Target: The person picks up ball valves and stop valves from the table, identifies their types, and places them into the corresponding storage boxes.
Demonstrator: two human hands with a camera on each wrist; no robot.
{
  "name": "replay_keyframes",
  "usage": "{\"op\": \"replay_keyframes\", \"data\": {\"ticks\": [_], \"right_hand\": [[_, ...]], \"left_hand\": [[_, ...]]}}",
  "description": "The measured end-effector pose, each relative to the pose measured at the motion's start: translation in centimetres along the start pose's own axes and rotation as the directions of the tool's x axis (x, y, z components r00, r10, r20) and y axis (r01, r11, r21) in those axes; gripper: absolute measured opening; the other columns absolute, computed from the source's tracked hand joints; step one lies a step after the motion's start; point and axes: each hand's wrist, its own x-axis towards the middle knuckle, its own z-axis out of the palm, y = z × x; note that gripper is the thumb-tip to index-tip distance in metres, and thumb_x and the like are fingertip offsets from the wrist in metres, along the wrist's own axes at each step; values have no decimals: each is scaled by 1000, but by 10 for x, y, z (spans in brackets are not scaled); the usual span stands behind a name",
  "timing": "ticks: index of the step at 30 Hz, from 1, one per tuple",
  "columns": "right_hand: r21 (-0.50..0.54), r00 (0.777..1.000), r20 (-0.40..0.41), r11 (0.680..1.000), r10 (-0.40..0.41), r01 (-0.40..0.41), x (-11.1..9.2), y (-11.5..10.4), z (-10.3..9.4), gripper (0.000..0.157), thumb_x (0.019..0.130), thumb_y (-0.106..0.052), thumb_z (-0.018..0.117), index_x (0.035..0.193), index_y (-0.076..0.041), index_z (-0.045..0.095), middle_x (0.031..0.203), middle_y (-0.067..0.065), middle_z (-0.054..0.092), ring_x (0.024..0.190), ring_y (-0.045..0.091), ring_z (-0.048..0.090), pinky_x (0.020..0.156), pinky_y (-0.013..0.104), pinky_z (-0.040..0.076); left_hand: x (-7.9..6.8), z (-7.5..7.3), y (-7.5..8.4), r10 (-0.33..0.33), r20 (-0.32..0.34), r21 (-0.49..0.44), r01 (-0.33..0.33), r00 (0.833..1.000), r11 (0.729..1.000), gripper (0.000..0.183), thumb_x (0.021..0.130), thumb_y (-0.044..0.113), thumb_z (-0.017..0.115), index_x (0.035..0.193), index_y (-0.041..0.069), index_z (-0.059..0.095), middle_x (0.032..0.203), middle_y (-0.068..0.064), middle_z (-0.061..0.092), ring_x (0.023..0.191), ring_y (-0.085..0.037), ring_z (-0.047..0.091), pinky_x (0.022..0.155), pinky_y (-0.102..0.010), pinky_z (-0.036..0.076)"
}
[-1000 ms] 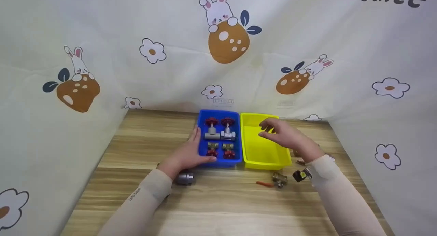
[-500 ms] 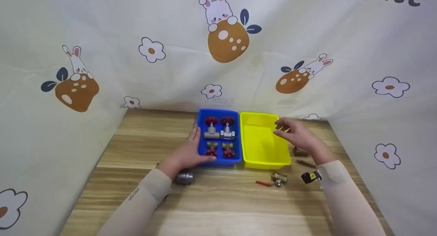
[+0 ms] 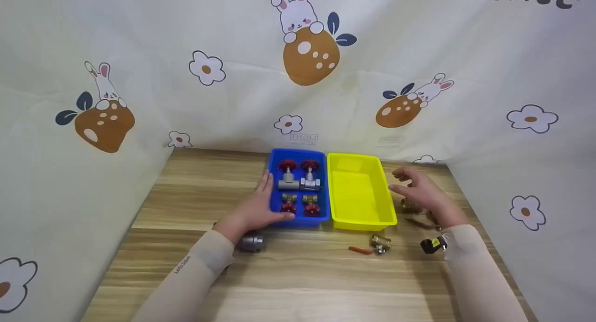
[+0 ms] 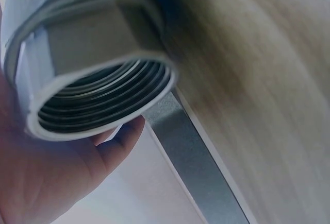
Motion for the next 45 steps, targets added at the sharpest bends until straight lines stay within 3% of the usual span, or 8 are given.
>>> {"op": "replay_keyframes", "data": {"ticks": [11,20,29,45], "right_hand": [[-164,992,119,986,53,-33,-7,29,0,78,97,-33,88,152,10,54,156,37,51,146,58,47,122,73,35],[-325,988,138,946,69,-20,-7,42,-1,79,91,-32,91,147,13,57,146,38,57,137,60,51,119,73,39],[-378,991,131,925,18,33,-8,54,1,73,86,-23,94,140,14,62,134,38,63,124,60,59,110,70,48],[-324,993,93,945,69,-35,-4,74,8,61,93,-38,91,132,3,69,125,24,65,116,46,62,107,68,50]], "left_hand": [[1,1,-1,-7,-9,2,7,1000,1000,145,81,85,78,178,11,0,186,-12,-11,162,-50,30,125,-64,37],[2,0,0,-8,-14,-5,8,1000,1000,142,84,80,81,178,11,0,185,-12,-11,163,-50,28,127,-65,34],[1,0,1,8,-19,0,-8,1000,1000,143,83,81,81,178,8,3,185,-14,-9,156,-53,39,123,-63,41],[1,0,1,-19,-8,-5,19,1000,1000,143,84,80,82,178,12,0,186,-11,-11,158,-52,38,123,-64,40]]}}
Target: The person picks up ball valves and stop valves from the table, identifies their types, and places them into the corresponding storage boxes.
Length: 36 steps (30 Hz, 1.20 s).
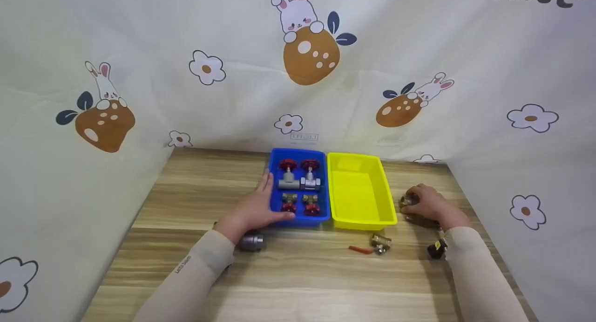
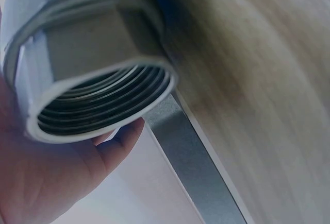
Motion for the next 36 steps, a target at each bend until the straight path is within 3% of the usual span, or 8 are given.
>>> {"op": "replay_keyframes", "data": {"ticks": [7,14,22,36], "right_hand": [[-8,999,-37,1000,-21,20,2,1,5,55,94,-37,91,127,1,70,117,19,64,107,40,63,100,64,53],[5,994,-97,999,-52,52,7,3,12,52,94,-36,91,126,1,73,111,18,65,104,41,60,96,62,52],[23,994,-107,999,-27,30,10,2,16,47,96,-36,89,123,-1,72,112,17,64,106,39,57,97,61,50],[43,995,-98,999,14,-9,14,2,18,49,97,-39,87,122,0,71,113,18,66,107,39,60,100,63,51]], "left_hand": [[0,0,-1,-4,5,-18,4,1000,1000,148,78,89,78,179,14,-1,186,-10,-11,159,-51,36,125,-63,39],[0,0,0,10,4,-3,-10,1000,1000,141,85,77,82,178,11,0,185,-12,-12,158,-53,36,125,-63,39],[0,-1,-1,-1,4,1,1,1000,1000,150,77,92,75,179,13,-1,186,-10,-10,158,-52,37,125,-64,39],[1,1,-3,6,-4,6,-6,1000,1000,143,83,81,81,178,12,-2,185,-12,-12,158,-53,36,124,-65,38]]}}
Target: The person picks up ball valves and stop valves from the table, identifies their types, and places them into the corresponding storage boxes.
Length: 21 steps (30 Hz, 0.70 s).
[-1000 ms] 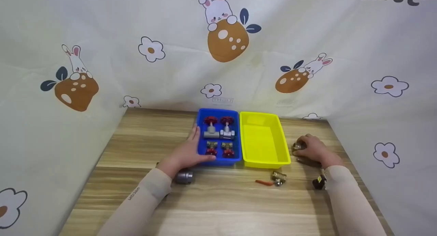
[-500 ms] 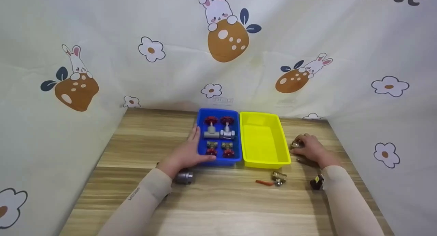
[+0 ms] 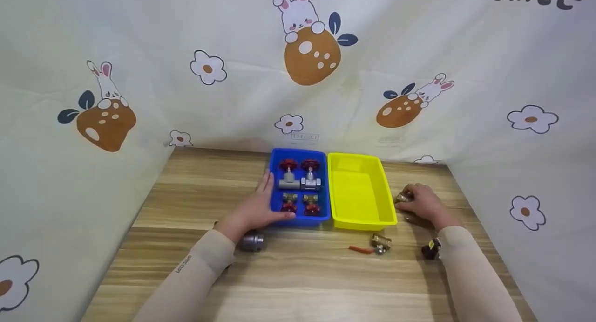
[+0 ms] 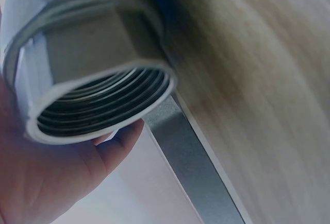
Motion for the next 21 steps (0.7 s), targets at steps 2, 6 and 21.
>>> {"op": "replay_keyframes", "data": {"ticks": [2,6,21], "right_hand": [[5,1000,-2,1000,-5,5,0,0,0,48,97,-39,87,121,-1,71,112,18,67,105,38,61,99,62,52],[18,999,-15,999,-33,33,1,0,1,43,96,-35,89,118,-1,72,106,15,67,99,34,62,93,57,54],[77,994,-102,996,-36,44,7,2,5,43,93,-32,92,118,-3,73,107,14,65,99,32,59,89,49,50]], "left_hand": [[0,0,0,4,-1,-4,-4,1000,1000,144,83,81,81,178,12,-1,185,-12,-11,158,-53,36,124,-65,39],[0,0,0,9,2,-10,-9,1000,1000,144,83,82,81,178,11,0,186,-14,-9,159,-52,35,125,-63,39],[1,0,-1,6,-6,22,-6,1000,1000,147,80,88,77,178,11,0,185,-13,-9,156,-52,40,123,-63,41]]}}
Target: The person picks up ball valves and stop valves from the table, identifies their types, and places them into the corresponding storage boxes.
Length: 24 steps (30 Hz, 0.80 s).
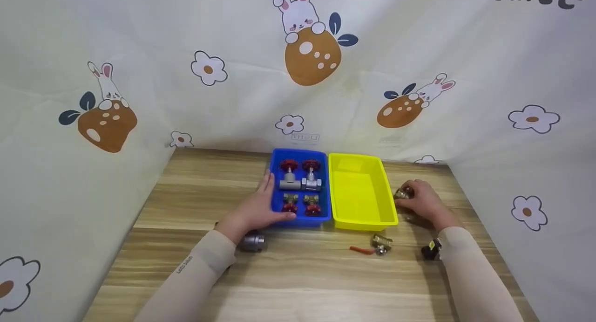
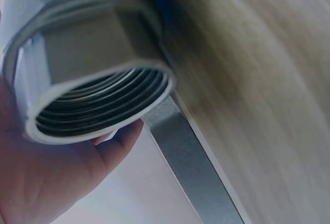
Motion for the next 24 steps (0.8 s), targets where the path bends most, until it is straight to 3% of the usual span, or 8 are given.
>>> {"op": "replay_keyframes", "data": {"ticks": [14,24], "right_hand": [[69,998,-70,998,4,1,-4,-18,-12,44,91,-31,94,116,-2,72,110,16,65,102,32,60,90,47,51],[97,998,-60,995,33,-27,-3,-34,-21,46,92,-37,93,119,-8,70,114,14,69,104,32,63,91,47,53]], "left_hand": [[-1,0,2,14,-9,-24,-14,1000,1000,141,85,77,83,178,9,1,185,-13,-9,160,-52,34,126,-62,37],[-2,-1,3,19,-4,-34,-19,1000,999,143,83,80,82,178,8,2,185,-14,-9,159,-52,34,127,-61,35]]}}
